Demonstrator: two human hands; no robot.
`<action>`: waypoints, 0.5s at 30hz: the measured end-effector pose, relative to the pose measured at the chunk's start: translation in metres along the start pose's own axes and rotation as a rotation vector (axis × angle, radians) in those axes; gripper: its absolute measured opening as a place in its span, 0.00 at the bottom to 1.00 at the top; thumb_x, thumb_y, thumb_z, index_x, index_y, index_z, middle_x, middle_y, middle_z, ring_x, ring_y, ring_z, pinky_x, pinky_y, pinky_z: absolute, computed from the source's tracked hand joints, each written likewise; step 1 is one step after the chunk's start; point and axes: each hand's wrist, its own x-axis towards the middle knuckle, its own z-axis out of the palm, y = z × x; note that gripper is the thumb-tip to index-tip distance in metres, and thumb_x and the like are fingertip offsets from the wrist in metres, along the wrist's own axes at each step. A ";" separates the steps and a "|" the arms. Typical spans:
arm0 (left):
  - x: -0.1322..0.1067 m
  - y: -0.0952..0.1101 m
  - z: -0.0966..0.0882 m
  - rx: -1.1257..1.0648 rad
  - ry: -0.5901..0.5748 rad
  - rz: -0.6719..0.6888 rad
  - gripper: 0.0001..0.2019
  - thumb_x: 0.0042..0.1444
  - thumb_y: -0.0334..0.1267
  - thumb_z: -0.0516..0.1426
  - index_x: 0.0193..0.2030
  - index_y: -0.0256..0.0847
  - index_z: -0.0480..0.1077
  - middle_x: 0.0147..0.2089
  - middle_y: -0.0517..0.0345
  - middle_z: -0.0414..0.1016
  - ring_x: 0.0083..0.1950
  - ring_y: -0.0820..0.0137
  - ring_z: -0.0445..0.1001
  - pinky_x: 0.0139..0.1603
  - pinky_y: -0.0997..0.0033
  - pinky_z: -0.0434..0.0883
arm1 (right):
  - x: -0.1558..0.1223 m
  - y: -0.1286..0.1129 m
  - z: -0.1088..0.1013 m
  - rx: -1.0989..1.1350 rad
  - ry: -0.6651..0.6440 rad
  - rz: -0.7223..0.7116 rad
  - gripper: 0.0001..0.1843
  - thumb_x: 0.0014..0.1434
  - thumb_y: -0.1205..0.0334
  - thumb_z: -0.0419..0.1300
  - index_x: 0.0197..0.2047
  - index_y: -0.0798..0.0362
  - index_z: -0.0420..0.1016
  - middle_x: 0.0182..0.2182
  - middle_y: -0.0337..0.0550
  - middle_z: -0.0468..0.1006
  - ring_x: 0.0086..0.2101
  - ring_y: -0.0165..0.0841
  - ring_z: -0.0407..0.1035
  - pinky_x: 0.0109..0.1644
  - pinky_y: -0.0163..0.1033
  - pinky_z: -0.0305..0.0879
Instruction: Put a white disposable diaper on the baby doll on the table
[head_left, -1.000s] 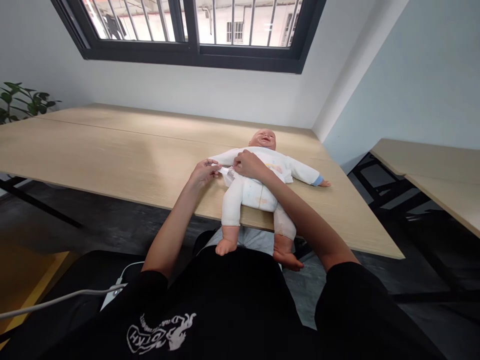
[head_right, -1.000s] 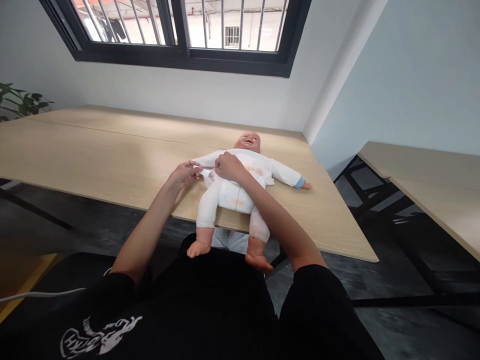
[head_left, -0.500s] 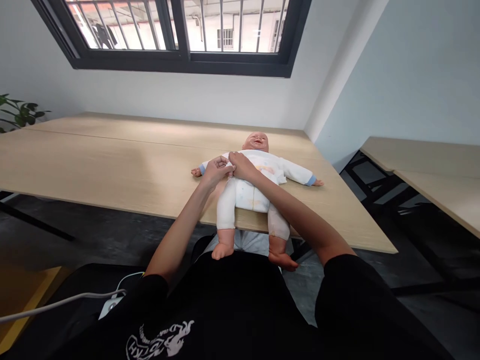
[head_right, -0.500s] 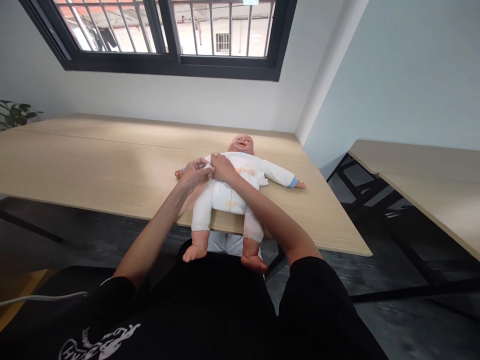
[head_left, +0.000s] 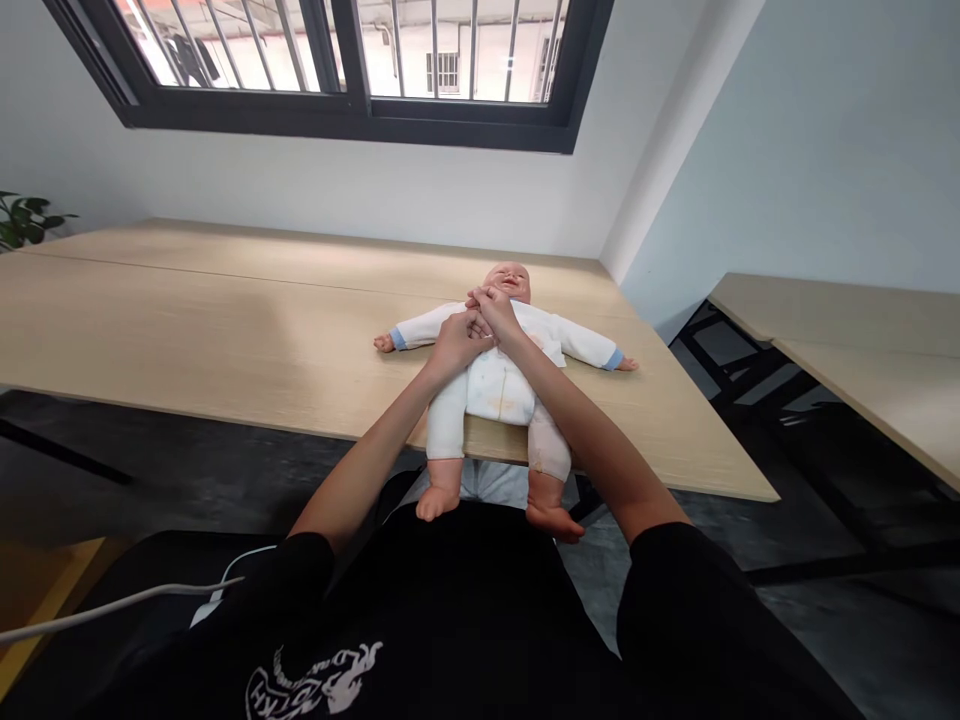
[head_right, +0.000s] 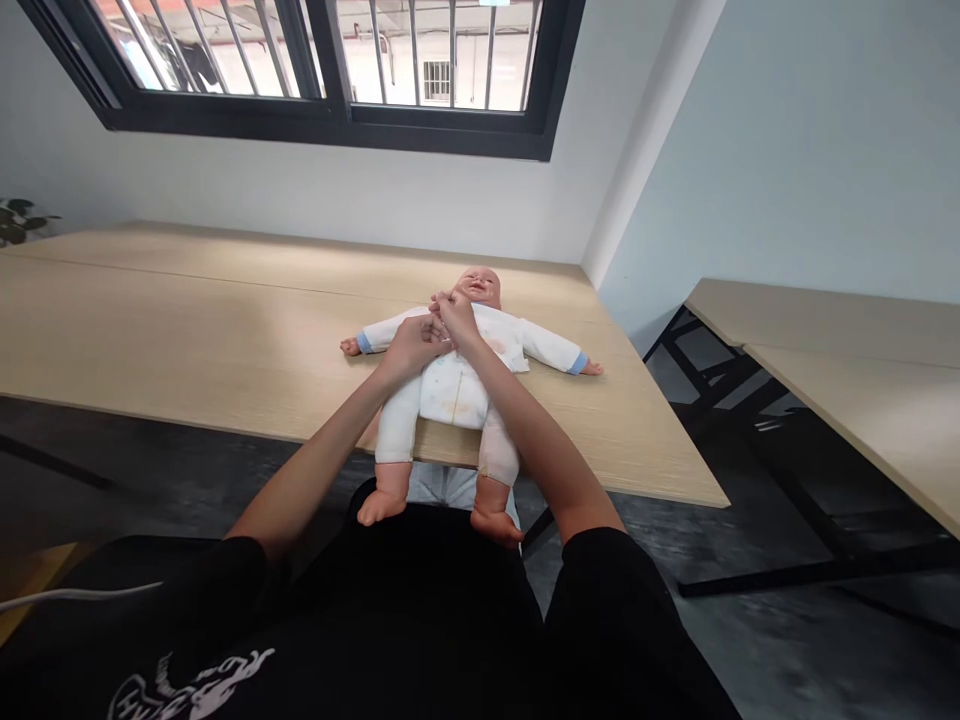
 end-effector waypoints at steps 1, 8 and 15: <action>0.000 0.001 0.002 0.049 0.011 0.010 0.08 0.45 0.28 0.64 0.25 0.36 0.68 0.26 0.62 0.72 0.28 0.75 0.68 0.32 0.76 0.63 | -0.001 -0.001 -0.001 0.017 0.000 0.006 0.10 0.69 0.63 0.54 0.34 0.55 0.68 0.29 0.40 0.75 0.26 0.28 0.68 0.32 0.32 0.65; -0.012 0.007 0.004 0.311 -0.052 0.072 0.04 0.55 0.29 0.61 0.30 0.36 0.75 0.32 0.56 0.78 0.33 0.69 0.74 0.39 0.70 0.69 | -0.011 -0.020 -0.006 0.263 0.053 -0.206 0.16 0.68 0.51 0.58 0.34 0.52 0.67 0.30 0.39 0.72 0.33 0.28 0.70 0.43 0.33 0.71; -0.042 0.016 0.009 0.779 -0.132 0.261 0.12 0.67 0.41 0.56 0.45 0.34 0.77 0.51 0.44 0.77 0.57 0.57 0.73 0.61 0.57 0.70 | -0.083 -0.060 -0.041 0.113 0.020 -0.478 0.22 0.62 0.41 0.62 0.31 0.51 0.67 0.33 0.40 0.71 0.35 0.31 0.70 0.48 0.40 0.72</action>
